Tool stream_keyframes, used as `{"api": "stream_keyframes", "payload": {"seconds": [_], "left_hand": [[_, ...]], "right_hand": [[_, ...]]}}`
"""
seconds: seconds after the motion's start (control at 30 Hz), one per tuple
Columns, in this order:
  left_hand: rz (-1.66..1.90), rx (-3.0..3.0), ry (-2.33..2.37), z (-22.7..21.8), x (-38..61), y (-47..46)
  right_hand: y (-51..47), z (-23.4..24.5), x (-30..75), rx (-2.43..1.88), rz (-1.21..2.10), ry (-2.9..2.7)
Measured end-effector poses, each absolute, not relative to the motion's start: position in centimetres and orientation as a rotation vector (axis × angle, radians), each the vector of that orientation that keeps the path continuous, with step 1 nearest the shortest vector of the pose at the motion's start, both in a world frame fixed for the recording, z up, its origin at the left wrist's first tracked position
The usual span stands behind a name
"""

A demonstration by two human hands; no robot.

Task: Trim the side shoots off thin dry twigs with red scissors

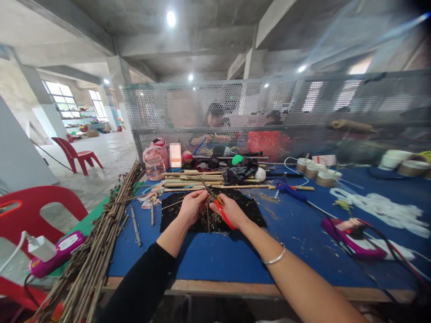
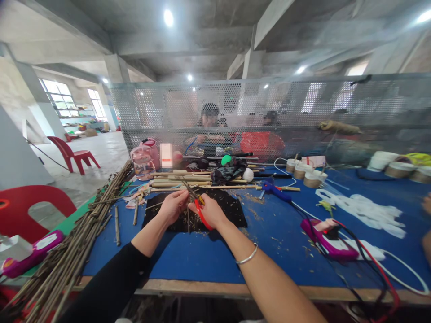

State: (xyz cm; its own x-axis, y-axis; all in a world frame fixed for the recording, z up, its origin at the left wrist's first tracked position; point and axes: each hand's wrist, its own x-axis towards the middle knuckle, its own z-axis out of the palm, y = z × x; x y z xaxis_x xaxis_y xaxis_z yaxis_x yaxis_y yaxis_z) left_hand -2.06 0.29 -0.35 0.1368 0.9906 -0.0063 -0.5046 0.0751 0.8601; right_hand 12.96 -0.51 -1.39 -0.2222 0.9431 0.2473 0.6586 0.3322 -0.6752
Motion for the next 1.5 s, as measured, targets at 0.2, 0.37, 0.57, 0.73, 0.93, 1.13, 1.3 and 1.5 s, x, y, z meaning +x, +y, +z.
{"api": "stream_keyframes", "payload": {"seconds": [0.2,0.37,0.57,0.73,0.93,1.13,1.3,1.5], "left_hand": [[1.288,0.877,0.794,-0.7,-1.78,0.36],[1.326,0.875,0.81,-0.59,-1.87,0.4],[1.355,0.888,0.808,-1.03,-2.06,0.88],[1.383,0.908,0.853,-1.12,-2.03,1.02],[1.398,1.026,0.935,-1.12,-2.08,0.96],[1.405,1.028,0.943,-0.95,-2.03,0.82],[1.407,1.082,0.991,-0.76,-1.89,0.47],[1.442,1.073,1.09,-0.71,-1.94,0.56]], "right_hand": [[-0.71,-1.55,12.72,-1.35,0.662,-1.987],[-0.6,-1.4,12.83,-1.413,0.628,-1.963],[-0.19,-1.21,13.08,-1.514,0.534,-1.978],[-0.1,-1.46,13.13,-1.535,0.48,-2.005],[-0.08,-2.16,13.13,-1.469,0.563,-2.025],[-0.34,-1.85,12.95,-1.508,0.491,-1.989],[-0.48,-1.55,12.73,-1.511,0.499,-1.952],[-0.11,-1.49,13.04,-1.519,0.463,-1.989]]}}
